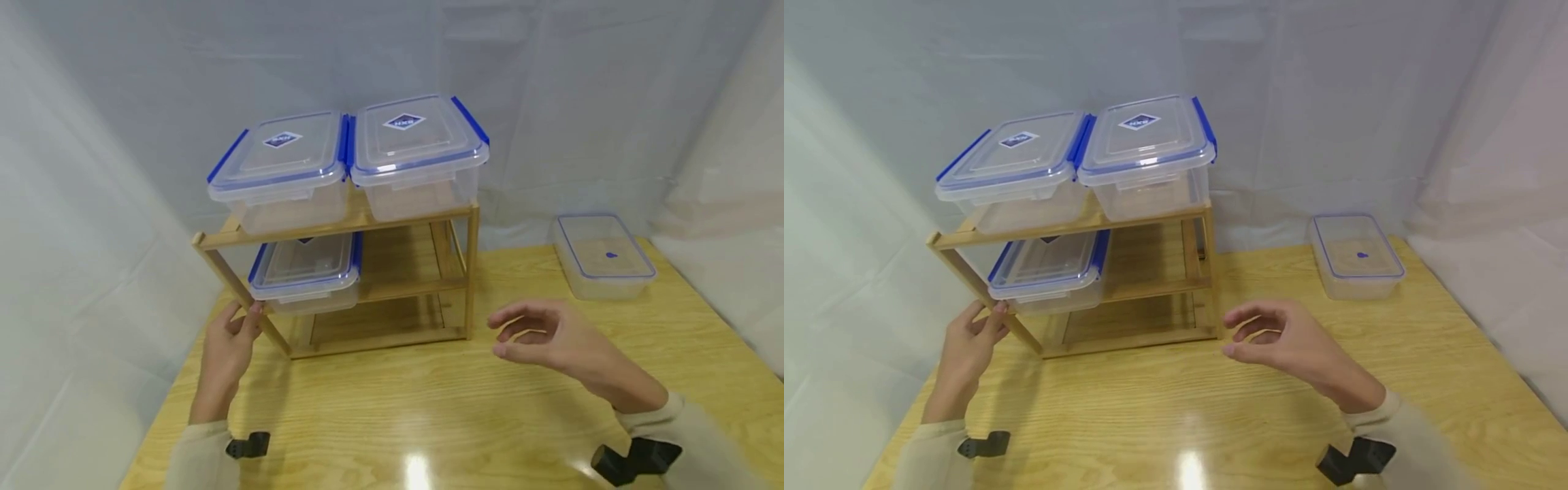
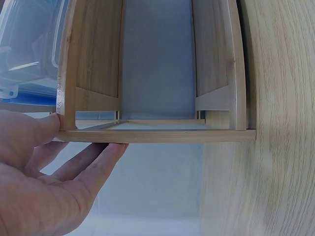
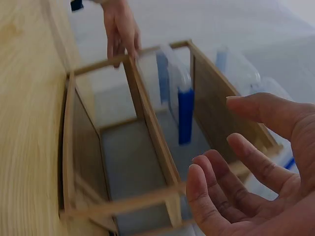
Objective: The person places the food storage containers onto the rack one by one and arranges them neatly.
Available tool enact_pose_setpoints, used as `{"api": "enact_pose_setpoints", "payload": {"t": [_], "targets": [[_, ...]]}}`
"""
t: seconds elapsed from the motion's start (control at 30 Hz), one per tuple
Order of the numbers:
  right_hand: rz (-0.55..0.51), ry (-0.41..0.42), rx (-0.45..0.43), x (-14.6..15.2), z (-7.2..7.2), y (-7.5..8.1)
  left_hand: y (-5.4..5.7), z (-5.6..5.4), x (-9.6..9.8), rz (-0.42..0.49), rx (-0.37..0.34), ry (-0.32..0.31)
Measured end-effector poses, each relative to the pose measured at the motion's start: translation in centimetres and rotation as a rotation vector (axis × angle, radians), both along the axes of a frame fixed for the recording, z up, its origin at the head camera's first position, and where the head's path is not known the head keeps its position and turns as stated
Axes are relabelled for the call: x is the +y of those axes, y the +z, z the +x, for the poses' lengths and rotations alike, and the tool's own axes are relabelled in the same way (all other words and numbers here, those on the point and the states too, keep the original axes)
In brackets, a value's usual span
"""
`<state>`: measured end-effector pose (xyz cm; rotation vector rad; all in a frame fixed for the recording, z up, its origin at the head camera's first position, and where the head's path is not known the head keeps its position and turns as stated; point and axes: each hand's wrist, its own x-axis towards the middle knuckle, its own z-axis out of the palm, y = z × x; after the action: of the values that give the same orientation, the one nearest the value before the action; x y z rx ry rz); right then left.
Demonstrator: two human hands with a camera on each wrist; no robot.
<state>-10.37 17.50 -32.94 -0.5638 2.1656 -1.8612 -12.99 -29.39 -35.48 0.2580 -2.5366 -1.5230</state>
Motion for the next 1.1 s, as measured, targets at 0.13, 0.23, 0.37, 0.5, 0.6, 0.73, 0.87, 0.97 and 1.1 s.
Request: {"api": "enact_pose_setpoints", "payload": {"t": [0.13,0.23,0.37,0.5,0.6,0.73,0.87,0.97,1.1], "targets": [[0.074,-0.085,0.053,3.1,-0.3,0.1,0.0,0.0,0.0,0.000,0.015,0.007],[0.146,-0.152,0.098,5.2,-0.6,0.0,0.0,-0.1,0.0,0.001,0.010,0.006],[0.249,-0.241,0.153,7.9,-1.3,-0.3,0.0,-0.1,0.0,0.000,-0.002,-0.003],[0.298,-0.290,0.206,10.5,-2.3,-1.2,0.0,-0.1,-0.1,-0.005,-0.005,-0.007],[0.320,-0.327,0.225,12.2,-3.1,-2.1,0.0,0.0,-0.1,-0.012,-0.013,-0.007],[0.410,-0.401,0.262,14.5,-4.4,-3.3,0.0,0.0,-0.2,-0.018,-0.015,-0.007],[0.511,-0.488,0.277,16.3,-5.8,-4.2,-0.1,0.0,-0.2,-0.017,-0.007,-0.010],[0.528,-0.528,0.245,17.6,-6.8,-4.9,-0.1,0.0,-0.2,-0.012,0.000,-0.014],[0.542,-0.568,0.210,19.1,-8.1,-5.8,-0.1,0.0,-0.1,-0.014,0.013,-0.020]]}}
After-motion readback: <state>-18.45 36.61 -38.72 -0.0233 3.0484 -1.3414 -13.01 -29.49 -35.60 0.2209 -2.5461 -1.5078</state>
